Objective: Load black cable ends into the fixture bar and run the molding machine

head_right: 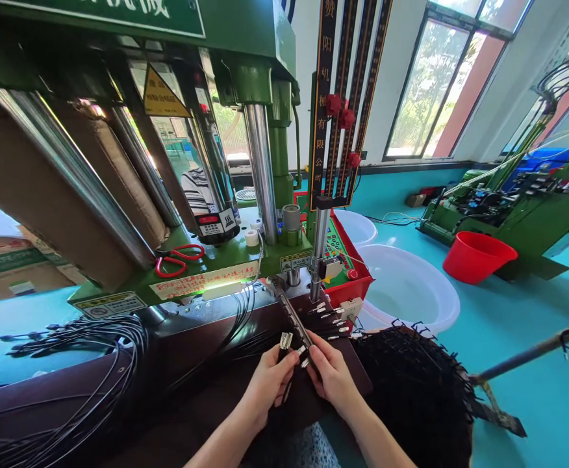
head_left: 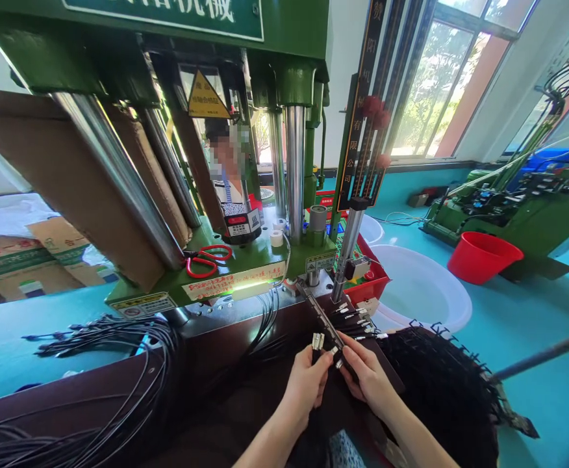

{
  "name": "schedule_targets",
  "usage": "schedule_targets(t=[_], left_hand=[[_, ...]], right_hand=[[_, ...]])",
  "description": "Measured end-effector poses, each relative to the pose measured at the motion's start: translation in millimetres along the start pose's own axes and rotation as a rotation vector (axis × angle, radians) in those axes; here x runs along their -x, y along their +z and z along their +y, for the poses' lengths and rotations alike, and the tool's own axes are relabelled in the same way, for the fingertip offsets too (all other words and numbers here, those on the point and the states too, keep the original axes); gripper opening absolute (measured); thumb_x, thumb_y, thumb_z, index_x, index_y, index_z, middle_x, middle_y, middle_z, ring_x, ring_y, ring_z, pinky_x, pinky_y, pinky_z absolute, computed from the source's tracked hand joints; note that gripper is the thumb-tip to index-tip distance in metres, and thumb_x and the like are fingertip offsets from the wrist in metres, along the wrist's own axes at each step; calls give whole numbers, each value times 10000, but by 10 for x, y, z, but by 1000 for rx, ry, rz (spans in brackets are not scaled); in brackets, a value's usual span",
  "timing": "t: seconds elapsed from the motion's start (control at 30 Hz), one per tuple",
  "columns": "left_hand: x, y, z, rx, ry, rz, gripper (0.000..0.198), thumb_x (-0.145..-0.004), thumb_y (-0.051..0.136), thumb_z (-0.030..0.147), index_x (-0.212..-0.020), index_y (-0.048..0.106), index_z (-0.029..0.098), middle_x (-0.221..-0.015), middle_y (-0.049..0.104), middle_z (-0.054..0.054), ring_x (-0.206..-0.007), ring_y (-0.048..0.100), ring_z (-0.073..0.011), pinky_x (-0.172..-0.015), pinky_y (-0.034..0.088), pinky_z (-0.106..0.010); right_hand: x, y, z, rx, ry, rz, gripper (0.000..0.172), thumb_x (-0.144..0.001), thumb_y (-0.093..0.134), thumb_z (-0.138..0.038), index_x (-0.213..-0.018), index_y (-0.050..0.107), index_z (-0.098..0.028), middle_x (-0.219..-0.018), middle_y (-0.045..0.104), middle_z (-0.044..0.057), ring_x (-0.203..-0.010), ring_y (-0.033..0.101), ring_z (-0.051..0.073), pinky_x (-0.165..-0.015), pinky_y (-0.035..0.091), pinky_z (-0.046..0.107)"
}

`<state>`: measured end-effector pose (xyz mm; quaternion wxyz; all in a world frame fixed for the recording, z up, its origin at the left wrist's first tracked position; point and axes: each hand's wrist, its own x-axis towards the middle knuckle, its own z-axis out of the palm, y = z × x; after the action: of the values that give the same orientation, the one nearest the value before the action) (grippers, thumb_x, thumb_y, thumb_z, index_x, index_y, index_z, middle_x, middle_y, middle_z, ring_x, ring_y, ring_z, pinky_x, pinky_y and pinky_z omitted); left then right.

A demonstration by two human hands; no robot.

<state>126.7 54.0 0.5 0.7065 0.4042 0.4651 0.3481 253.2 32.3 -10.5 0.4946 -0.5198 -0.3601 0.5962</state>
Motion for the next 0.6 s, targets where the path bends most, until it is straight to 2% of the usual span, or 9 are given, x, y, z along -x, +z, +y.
schedule_targets(t=[0.2,0.37,0.43,0.5,0.6], left_hand=[[9,6,30,60,-38,-24,416,-611,595,564,-689,385,213,-357,248,150,-273,148,-12,-258,120,-145],[-32,-1,-27,-5,69,53,403,-622,600,542,-649,385,202,-339,275,140,-253,183,-14,-260,141,-159],[-43,-19,-43,-6,80,41,408,-621,602,549,-655,392,201,-346,280,138,-253,195,-17,-261,148,-160],[-56,-51,-45,21,82,23,420,-637,562,590,-695,399,207,-373,285,137,-261,212,-25,-261,168,-156],[-83,-113,-24,85,99,105,434,-673,462,649,-734,375,227,-412,265,139,-279,195,-29,-269,156,-146]], right_hand=[[-9,-33,-1,-7,40,-61,631,-739,548,-529,-1252,440,-178,-412,378,-97,-285,227,17,-274,155,132],[-18,11,66,87,-98,-38,565,-738,560,-534,-1180,519,-184,-478,428,-66,-364,303,31,-328,201,146],[-16,22,76,114,-121,-49,550,-749,554,-525,-1176,523,-180,-496,440,-58,-372,308,32,-328,201,148],[-11,13,73,116,-89,-62,552,-770,530,-516,-1202,499,-174,-471,415,-67,-341,287,29,-305,177,144],[3,-16,50,72,-14,-46,598,-763,523,-532,-1235,460,-171,-448,392,-82,-309,256,20,-283,154,133]])
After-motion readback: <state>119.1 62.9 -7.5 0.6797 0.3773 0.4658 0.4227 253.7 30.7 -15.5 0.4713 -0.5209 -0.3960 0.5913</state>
